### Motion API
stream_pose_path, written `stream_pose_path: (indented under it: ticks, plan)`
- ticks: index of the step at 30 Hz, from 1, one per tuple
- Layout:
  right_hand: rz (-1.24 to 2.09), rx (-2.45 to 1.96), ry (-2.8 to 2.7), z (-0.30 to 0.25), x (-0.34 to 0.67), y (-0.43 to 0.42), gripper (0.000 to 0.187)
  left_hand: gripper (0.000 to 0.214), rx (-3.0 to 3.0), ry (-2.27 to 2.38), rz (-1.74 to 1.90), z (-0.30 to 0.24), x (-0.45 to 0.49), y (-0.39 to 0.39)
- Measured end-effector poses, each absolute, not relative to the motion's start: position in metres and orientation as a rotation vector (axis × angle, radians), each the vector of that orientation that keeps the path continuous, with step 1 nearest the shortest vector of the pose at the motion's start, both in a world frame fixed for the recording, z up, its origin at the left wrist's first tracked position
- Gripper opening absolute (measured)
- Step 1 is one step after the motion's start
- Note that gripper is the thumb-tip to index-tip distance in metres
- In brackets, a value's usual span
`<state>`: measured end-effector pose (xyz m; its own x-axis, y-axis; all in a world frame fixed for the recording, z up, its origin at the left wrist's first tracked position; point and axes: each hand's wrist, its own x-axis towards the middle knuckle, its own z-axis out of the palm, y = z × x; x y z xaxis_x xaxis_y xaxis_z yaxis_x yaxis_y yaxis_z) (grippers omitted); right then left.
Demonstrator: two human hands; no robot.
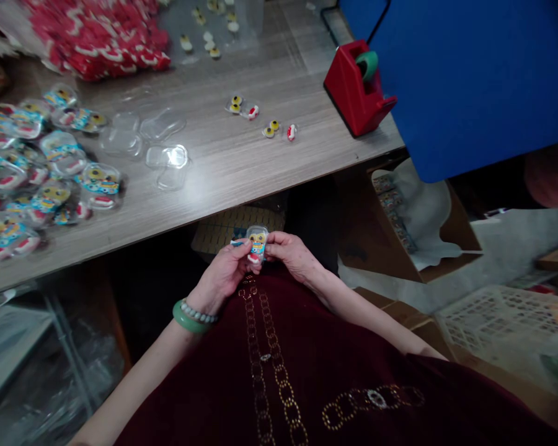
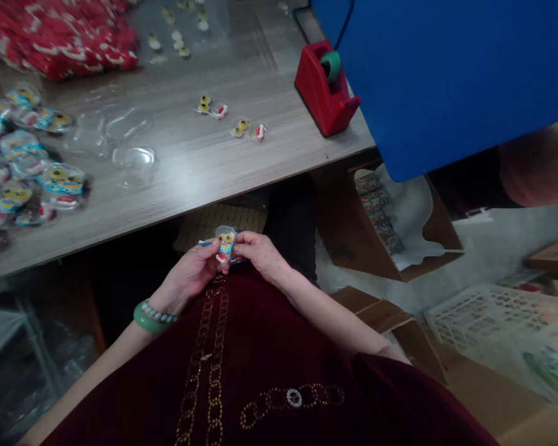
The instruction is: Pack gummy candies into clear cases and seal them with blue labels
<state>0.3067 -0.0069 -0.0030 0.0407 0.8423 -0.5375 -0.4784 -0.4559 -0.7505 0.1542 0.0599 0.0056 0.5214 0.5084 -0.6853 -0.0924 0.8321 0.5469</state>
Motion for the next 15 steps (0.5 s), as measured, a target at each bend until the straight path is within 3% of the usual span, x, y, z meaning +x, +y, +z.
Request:
stream_pose_path:
  ticks: [4,10,15]
  plan:
    - [1.595,-1.325,-0.358,-0.004,0.301,-0.007,0.040,0.035,0.574,1.030,0.412,0.007,0.159,0.053]
    - [1.542,-1.471,-0.337,-0.004,0.299,-0.009,0.022,0.025,0.669,1.111,0.474,0.007,0.166,0.048]
    - [1.614,-1.413,-0.273,0.007,0.305,-0.011,0.024,0.024,0.699,1.177,0.553,0.005,0.163,0.050]
